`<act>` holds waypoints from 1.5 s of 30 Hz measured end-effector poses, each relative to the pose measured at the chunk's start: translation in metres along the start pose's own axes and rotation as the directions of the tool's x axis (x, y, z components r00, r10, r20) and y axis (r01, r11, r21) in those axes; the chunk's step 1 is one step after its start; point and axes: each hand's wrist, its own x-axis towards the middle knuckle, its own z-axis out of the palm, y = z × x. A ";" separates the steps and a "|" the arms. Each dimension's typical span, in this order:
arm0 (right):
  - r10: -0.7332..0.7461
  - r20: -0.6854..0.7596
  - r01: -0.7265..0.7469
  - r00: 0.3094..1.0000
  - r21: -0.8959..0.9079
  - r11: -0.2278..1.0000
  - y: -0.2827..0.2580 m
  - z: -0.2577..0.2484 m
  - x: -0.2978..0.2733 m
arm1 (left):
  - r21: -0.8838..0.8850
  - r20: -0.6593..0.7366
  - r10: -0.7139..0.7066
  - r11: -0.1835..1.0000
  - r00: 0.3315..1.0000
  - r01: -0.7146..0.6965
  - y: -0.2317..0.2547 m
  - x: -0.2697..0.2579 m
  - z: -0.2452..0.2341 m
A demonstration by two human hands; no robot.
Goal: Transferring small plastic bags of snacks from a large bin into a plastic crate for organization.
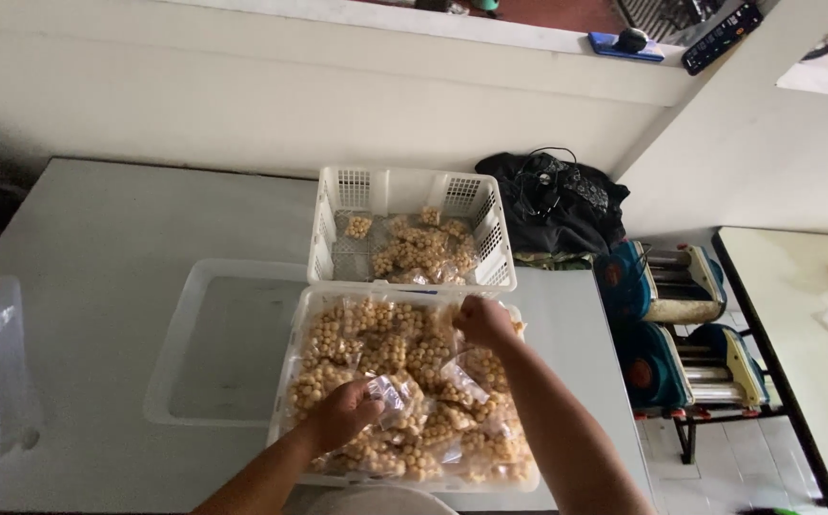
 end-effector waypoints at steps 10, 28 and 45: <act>0.051 -0.116 -0.002 0.992 0.387 0.922 0.103 -0.010 0.049 | -0.203 -0.120 -0.064 0.978 0.991 0.039 0.010 0.022 0.069; -0.320 0.132 0.290 0.938 0.210 0.934 0.151 0.011 0.005 | 0.043 -0.469 0.190 0.980 0.862 -0.193 0.153 0.167 0.046; -0.212 -0.063 0.144 0.975 0.910 0.389 0.130 -0.031 0.083 | 0.509 -0.311 0.165 0.861 0.936 0.017 0.071 0.087 0.109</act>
